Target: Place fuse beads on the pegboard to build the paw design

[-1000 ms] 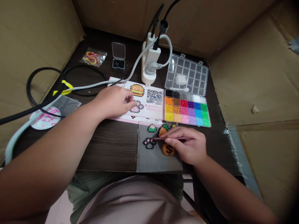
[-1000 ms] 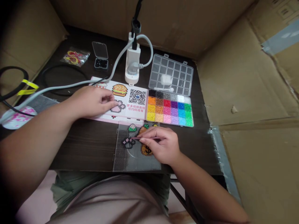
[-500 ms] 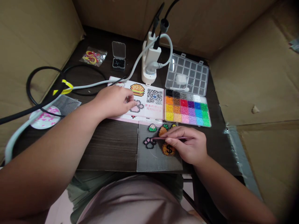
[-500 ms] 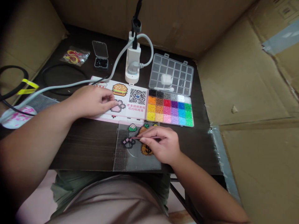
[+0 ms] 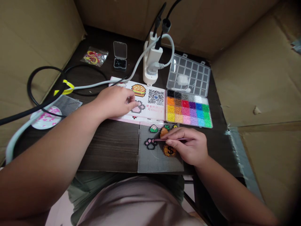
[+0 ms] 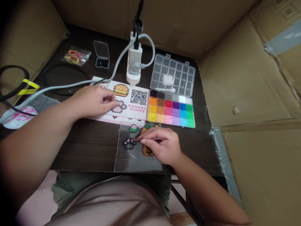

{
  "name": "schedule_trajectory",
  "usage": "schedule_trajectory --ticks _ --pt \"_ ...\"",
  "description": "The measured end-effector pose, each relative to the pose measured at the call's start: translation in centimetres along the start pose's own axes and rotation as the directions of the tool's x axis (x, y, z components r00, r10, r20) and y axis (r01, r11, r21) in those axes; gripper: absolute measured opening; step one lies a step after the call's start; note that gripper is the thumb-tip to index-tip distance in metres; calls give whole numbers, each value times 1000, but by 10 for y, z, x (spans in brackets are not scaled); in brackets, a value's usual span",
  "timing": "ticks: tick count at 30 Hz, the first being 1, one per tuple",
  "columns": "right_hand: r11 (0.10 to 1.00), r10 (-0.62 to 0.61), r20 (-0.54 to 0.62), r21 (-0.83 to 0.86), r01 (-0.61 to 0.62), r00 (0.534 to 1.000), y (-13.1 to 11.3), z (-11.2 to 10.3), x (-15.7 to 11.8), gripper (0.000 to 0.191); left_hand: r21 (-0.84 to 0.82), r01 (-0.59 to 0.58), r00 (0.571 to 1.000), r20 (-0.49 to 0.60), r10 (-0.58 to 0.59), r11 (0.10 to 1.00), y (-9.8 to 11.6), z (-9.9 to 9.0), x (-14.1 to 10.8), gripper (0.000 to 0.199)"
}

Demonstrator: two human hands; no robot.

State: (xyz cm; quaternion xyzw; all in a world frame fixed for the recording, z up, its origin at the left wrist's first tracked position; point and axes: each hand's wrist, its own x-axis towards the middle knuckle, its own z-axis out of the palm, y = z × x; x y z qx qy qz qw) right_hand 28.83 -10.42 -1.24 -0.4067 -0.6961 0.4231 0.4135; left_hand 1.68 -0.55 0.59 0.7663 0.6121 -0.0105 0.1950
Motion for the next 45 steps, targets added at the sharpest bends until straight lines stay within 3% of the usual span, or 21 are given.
schedule_trajectory --ticks 31,36,39,43,45 --pt "1000 -8 -11 20 8 1000 -1 -1 0 10 -10 -13 1000 -1 13 1000 -2 1 1 38" --pt "999 -31 -109 27 35 994 -1 -6 0 9 -6 -30 1000 5 30 1000 -2 1 1 36" --pt "992 -117 -314 -73 99 942 5 -26 0 8 -6 -34 999 9 34 999 -3 1 1 38" --pt "962 -196 -639 -272 20 744 14 -66 -4 11 -38 -31 999 19 31 999 -5 1 2 36" --pt "948 -172 -691 -309 -72 702 17 -80 -7 16 -54 -19 1000 23 20 998 -5 1 2 33"
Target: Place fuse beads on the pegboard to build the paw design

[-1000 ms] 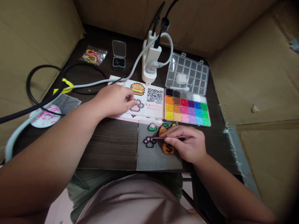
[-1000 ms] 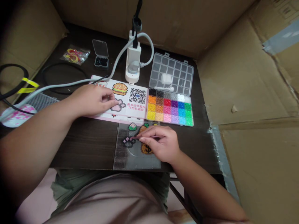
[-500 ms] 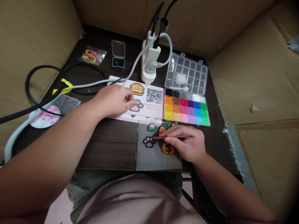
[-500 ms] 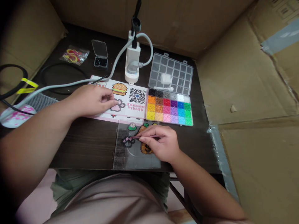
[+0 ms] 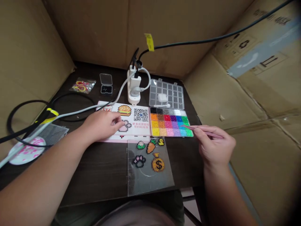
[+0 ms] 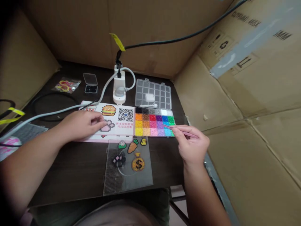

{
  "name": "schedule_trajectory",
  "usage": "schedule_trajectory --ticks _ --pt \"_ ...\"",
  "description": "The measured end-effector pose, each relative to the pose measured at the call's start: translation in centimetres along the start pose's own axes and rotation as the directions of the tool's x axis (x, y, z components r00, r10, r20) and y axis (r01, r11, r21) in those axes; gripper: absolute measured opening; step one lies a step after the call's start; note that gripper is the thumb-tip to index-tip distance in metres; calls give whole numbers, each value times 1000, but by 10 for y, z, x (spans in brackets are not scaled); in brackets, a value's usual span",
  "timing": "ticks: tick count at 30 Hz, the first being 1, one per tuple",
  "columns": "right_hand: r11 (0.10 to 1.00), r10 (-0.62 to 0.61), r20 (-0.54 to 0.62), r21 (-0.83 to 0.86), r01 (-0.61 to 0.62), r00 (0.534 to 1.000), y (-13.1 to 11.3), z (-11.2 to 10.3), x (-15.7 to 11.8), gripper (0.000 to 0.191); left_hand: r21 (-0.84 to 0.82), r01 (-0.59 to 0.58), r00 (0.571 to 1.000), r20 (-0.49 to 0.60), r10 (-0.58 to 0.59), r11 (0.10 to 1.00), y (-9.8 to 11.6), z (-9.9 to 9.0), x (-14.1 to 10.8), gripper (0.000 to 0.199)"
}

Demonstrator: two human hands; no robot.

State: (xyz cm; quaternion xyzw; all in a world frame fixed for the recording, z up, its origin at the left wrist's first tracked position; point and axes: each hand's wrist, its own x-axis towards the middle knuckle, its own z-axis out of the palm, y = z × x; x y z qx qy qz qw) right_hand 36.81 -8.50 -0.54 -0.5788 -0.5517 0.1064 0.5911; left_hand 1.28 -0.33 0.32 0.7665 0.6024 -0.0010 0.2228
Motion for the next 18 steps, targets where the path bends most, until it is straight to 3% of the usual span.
schedule_trajectory --ticks 4,9,18 --pt "994 65 80 -91 -57 995 6 -4 1 20 -5 23 1000 15 -23 1000 1 0 0 31" --pt "989 142 173 -74 -130 975 11 6 -5 18 5 20 1000 15 -20 1000 1 0 1 33" --pt "962 273 123 -43 -270 954 13 16 -8 29 -11 28 1000 5 -28 1000 0 1 1 34"
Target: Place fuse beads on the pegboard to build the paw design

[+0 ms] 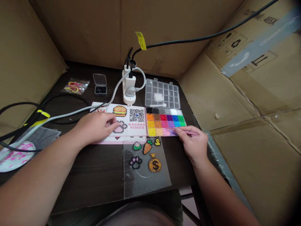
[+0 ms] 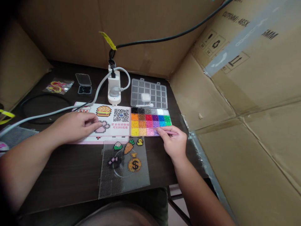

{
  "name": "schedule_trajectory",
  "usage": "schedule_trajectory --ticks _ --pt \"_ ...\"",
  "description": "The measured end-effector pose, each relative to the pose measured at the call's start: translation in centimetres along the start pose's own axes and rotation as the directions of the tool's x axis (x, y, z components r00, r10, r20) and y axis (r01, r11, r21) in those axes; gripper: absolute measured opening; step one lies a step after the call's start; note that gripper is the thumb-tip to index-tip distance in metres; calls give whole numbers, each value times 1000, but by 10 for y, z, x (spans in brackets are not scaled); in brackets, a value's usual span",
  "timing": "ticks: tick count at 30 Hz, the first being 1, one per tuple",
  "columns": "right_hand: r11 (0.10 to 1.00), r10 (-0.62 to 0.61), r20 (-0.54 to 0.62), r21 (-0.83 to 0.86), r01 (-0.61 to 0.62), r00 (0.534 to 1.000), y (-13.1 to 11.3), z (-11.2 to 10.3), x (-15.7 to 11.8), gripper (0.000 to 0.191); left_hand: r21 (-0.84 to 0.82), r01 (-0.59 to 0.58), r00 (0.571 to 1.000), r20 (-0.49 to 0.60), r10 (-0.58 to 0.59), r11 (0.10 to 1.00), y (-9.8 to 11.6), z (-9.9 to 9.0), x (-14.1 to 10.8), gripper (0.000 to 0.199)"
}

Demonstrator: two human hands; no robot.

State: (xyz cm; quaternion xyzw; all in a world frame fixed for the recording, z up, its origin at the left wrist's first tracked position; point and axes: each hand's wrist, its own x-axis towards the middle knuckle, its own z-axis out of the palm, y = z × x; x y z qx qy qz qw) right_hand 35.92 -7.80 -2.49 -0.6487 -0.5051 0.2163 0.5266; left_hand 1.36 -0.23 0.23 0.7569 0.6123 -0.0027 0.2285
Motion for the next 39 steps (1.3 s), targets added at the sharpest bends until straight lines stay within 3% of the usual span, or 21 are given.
schedule_trajectory --ticks 15,33,39 --pt "1000 20 -21 -11 -20 1000 -2 1 -1 20 2 -6 1000 -1 6 1000 2 -1 -1 36" --pt "999 -3 47 -32 4 999 -3 -3 0 28 15 -35 999 -24 35 999 1 -1 -2 35" --pt "1000 -4 17 -27 4 1000 -3 -3 0 27 8 -32 999 -9 32 999 1 -2 -1 34"
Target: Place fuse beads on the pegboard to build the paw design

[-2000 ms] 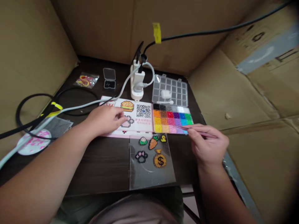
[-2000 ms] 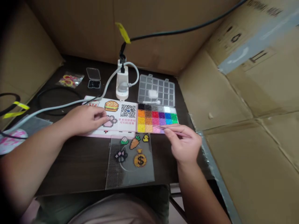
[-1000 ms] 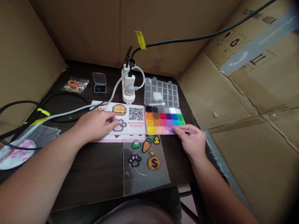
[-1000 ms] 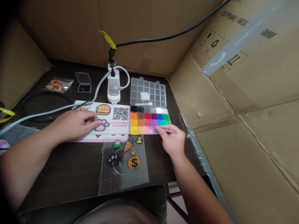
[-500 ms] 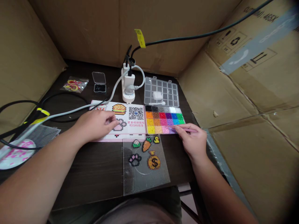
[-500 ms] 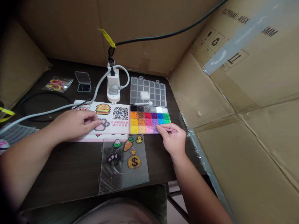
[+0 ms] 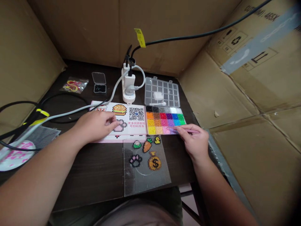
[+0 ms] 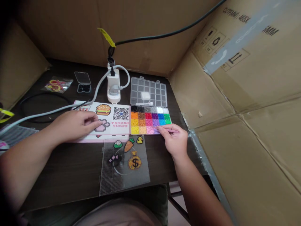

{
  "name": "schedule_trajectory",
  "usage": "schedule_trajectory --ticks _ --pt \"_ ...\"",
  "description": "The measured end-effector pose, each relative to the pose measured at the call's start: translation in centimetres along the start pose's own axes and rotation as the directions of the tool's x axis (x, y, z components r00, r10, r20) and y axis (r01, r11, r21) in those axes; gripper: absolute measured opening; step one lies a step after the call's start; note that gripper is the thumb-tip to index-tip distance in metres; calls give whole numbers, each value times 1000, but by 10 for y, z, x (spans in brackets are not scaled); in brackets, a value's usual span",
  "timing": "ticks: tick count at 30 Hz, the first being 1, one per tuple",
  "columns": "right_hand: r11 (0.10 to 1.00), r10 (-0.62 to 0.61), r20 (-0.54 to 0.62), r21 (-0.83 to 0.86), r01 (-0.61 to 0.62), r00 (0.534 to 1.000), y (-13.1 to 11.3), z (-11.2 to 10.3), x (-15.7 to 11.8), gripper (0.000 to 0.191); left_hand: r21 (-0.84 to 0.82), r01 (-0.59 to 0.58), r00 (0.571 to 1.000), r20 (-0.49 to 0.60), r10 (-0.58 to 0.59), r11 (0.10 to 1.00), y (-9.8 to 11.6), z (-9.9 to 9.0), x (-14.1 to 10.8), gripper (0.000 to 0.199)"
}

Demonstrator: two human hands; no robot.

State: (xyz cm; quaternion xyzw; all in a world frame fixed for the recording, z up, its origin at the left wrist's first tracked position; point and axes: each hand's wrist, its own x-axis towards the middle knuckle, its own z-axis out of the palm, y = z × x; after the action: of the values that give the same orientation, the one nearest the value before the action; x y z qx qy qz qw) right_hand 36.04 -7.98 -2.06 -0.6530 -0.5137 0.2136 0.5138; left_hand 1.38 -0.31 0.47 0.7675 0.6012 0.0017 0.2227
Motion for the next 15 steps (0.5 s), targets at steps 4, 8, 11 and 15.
schedule_trajectory --ticks 4,8,11,15 --pt "1000 0 3 1 0 1000 0 0 1 27 -16 -7 1000 -10 7 1000 -1 1 1 33" --pt "1000 4 7 -1 -4 1000 1 1 1 26 -14 -3 1000 -4 3 1000 -1 1 1 33" --pt "1000 10 16 3 -10 1000 1 1 1 27 1 -2 1000 3 2 1000 0 0 -1 33" --pt "1000 5 13 7 -5 1000 -1 1 1 31 5 -1 1000 -8 1 1000 2 -1 -1 32"
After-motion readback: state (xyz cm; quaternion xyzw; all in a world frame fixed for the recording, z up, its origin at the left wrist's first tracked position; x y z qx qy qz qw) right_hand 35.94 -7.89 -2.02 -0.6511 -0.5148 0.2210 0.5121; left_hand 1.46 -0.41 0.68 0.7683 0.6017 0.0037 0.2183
